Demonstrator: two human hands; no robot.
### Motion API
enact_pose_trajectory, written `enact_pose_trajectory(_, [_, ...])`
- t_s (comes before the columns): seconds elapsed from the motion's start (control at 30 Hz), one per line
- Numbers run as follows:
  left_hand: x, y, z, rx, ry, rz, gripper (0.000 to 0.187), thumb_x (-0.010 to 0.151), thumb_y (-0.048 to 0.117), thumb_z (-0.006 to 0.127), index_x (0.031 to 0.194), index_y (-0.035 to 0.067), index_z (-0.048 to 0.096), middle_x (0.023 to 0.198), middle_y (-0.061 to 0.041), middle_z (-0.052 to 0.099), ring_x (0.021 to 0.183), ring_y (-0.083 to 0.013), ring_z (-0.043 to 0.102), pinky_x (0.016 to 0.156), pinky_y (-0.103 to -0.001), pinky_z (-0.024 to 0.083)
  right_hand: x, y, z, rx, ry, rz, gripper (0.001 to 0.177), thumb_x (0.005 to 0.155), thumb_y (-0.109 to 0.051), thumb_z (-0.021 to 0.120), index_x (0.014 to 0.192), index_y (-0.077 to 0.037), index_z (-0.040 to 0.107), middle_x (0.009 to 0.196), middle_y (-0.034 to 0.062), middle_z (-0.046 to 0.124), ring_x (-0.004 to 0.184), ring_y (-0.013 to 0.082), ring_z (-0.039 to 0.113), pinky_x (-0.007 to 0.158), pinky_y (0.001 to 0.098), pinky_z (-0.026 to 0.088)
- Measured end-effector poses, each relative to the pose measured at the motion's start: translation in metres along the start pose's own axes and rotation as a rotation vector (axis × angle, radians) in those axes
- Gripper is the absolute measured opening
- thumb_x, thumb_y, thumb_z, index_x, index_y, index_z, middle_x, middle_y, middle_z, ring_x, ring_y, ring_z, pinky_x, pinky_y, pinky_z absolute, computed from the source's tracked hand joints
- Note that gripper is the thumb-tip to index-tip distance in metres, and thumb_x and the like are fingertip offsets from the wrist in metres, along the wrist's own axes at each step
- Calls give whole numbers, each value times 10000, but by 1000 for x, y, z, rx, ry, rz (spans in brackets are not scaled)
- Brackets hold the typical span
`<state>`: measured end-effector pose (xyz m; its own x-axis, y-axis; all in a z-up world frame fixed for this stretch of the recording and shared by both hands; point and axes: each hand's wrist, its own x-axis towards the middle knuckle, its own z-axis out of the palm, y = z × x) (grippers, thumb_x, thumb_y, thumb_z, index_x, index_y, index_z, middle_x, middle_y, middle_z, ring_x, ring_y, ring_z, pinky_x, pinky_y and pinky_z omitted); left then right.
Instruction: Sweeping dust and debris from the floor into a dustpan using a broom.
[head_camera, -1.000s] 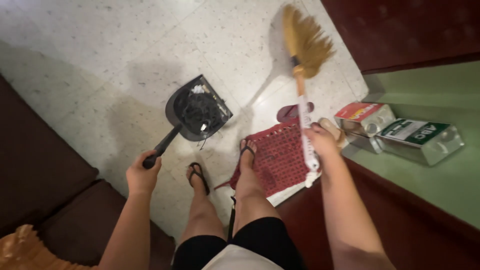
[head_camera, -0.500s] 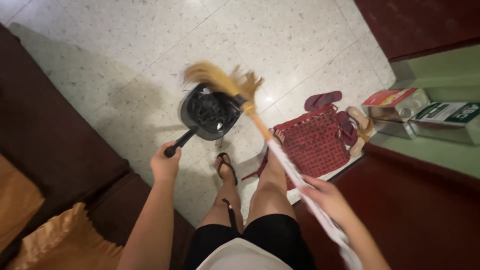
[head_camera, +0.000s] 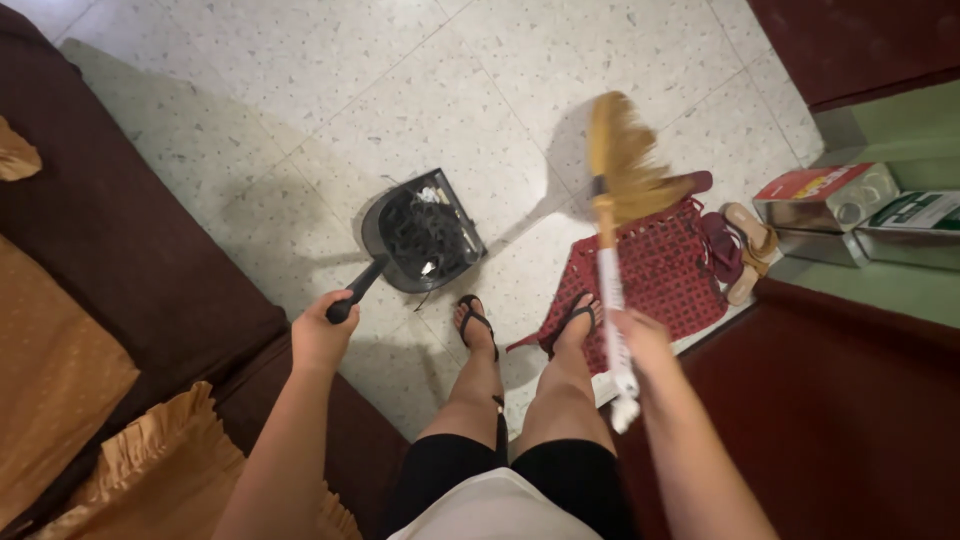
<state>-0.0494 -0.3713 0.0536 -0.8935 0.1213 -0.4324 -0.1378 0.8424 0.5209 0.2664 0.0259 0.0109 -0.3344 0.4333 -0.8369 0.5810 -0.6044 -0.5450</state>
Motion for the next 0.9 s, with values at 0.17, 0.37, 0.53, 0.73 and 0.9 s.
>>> enact_pose_trajectory(0.17, [4, -29, 10, 7, -12, -24, 332, 831, 253, 805, 1148, 166, 760, 892, -131, 748, 762, -226, 717, 732, -353, 556, -25, 3, 53, -29, -96, 126, 280, 930, -299, 601, 912, -43, 715, 675, 68, 691, 485, 155, 602, 442, 296, 483])
enact_pose_trajectory(0.37, [-4, -4, -3, 57, -54, -200, 312, 855, 265, 794, 1156, 189, 765, 898, -101, 730, 738, -225, 687, 684, -368, 543, -95, -11, 29, 132, -320, 269, 317, 958, -299, 656, 1039, 6, 680, 694, 58, 663, 470, 110, 568, 396, 240, 427])
enact_pose_trajectory(0.53, [-5, -30, 6, -37, -22, -172, 312, 859, 256, 798, 1157, 171, 761, 861, -109, 728, 720, -197, 655, 689, -341, 534, -159, -83, -28, 144, -258, 307, 390, 897, -239, 652, 1238, -49, 676, 713, 45, 681, 425, 79, 526, 358, 213, 395])
enact_pose_trajectory(0.73, [-28, -56, 10, -65, 58, -159, 307, 854, 262, 808, 1147, 183, 770, 827, -104, 708, 687, -173, 647, 677, -337, 528, -139, -141, -53, -151, -142, 160, 410, 875, -248, 610, 1239, -69, 674, 703, 72, 697, 423, 126, 555, 361, 265, 431])
enact_pose_trajectory(0.9, [-56, -88, 13, -207, 124, -257, 322, 839, 246, 799, 1147, 162, 761, 920, -97, 739, 782, -175, 678, 715, -332, 536, -41, -158, 5, -426, 18, -133, 244, 948, -239, 657, 1064, -34, 717, 739, 32, 673, 557, 137, 583, 507, 296, 452])
